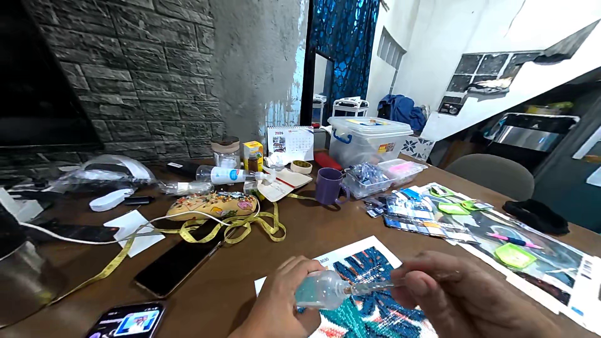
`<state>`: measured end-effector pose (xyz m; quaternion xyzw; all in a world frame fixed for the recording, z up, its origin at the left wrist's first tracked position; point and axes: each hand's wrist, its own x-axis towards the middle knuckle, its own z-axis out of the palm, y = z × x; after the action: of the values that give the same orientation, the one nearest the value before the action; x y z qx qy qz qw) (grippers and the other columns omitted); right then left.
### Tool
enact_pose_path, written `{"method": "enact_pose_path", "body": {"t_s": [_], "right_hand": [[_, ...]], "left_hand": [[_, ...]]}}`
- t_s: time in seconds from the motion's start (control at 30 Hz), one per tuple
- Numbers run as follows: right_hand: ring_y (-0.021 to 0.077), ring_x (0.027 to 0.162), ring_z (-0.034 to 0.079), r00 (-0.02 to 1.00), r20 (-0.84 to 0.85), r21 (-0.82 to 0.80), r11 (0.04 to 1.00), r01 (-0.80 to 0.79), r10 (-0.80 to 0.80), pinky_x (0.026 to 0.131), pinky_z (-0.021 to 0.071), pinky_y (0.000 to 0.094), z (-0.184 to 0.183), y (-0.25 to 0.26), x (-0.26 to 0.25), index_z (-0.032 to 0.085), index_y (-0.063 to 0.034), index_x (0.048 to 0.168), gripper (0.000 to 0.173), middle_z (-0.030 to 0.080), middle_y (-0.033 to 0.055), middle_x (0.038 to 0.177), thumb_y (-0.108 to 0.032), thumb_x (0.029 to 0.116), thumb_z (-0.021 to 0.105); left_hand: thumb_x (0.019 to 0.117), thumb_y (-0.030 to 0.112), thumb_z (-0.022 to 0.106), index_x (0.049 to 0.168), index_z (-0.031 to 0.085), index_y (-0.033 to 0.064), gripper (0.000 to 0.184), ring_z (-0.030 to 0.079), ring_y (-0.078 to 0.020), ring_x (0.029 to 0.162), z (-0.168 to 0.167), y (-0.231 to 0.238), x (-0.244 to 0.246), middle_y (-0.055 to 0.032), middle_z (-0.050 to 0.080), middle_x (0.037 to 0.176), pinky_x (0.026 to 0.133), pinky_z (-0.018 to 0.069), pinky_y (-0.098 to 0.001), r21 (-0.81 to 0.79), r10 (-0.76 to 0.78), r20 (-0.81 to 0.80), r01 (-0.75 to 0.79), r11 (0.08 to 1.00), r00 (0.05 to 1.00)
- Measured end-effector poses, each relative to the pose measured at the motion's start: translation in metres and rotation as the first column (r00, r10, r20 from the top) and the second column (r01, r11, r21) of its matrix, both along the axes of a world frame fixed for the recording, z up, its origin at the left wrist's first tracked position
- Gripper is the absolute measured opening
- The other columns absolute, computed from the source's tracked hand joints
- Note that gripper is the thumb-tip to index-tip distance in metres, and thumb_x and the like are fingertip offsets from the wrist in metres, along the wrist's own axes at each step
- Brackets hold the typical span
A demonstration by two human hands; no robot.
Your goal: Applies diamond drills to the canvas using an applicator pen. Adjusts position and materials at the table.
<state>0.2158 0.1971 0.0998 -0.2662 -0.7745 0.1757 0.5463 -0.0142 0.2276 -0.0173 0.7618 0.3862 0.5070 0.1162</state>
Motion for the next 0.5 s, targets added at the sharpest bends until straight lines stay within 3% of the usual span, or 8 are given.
{"method": "enact_pose_path", "body": {"t_s": [0.13,0.23,0.3,0.4,0.5], "right_hand": [[-0.0003,0.075,0.068,0.998,-0.058,-0.011,1.0,0.014,-0.015,0.067,0.0596,0.0184,-0.006,0.003,-0.001,0.067,0.0012,0.105,0.019,0.072,0.0004,0.086,-0.017,0.1041,0.06],[0.0026,0.073,0.071,0.964,-0.265,-0.16,0.987,-0.01,-0.033,0.065,0.0622,0.0215,-0.004,0.002,0.004,0.066,-0.0118,0.103,0.008,0.074,-0.009,0.087,-0.011,0.1038,0.059],[0.0071,0.067,0.072,0.908,-0.405,-0.297,0.955,-0.014,-0.112,0.062,0.0631,0.0233,-0.003,0.002,0.005,0.063,-0.0111,0.1,0.016,0.075,-0.0055,0.083,-0.001,0.1039,0.052],[0.0094,0.059,0.071,0.804,-0.503,-0.55,0.835,-0.015,-0.318,0.057,0.0616,0.0225,0.0,0.005,0.003,0.057,-0.0073,0.095,0.02,0.072,-0.0011,0.073,-0.002,0.1077,0.042],[0.0074,0.054,0.067,0.729,-0.51,-0.737,0.668,-0.098,-0.456,0.052,0.0575,0.0196,-0.003,0.011,0.006,0.054,-0.0068,0.096,0.022,0.069,-0.0008,0.067,-0.013,0.1116,0.039]], "left_hand": [[0.0764,0.026,0.074,0.114,0.069,0.0056,0.043,0.067,-0.0182,0.099,0.0,0.001,0.0,-0.0096,0.071,0.102,0.084,0.0563,-0.0347,0.019,0.006,-0.004,-0.006,1.0,1.0],[0.0759,0.028,0.074,0.114,0.069,0.0071,0.044,0.067,-0.0159,0.098,-0.003,0.003,-0.001,-0.008,0.071,0.102,0.083,0.0565,-0.033,0.02,0.024,0.004,-0.024,1.0,1.0],[0.0754,0.029,0.074,0.113,0.069,0.0072,0.044,0.067,-0.0152,0.097,-0.005,0.004,-0.001,-0.0077,0.071,0.101,0.083,0.0565,-0.0323,0.026,0.032,0.016,-0.033,0.999,0.999],[0.0744,0.029,0.075,0.113,0.069,0.0067,0.045,0.067,-0.0156,0.097,-0.004,0.004,0.0,-0.0077,0.071,0.1,0.084,0.0562,-0.0331,0.024,0.054,0.021,-0.054,0.998,0.998],[0.0723,0.028,0.076,0.113,0.069,0.0068,0.046,0.067,-0.0163,0.098,-0.004,0.003,0.0,-0.0075,0.071,0.102,0.085,0.0563,-0.0345,0.008,0.071,0.022,-0.071,0.997,0.997]]}}
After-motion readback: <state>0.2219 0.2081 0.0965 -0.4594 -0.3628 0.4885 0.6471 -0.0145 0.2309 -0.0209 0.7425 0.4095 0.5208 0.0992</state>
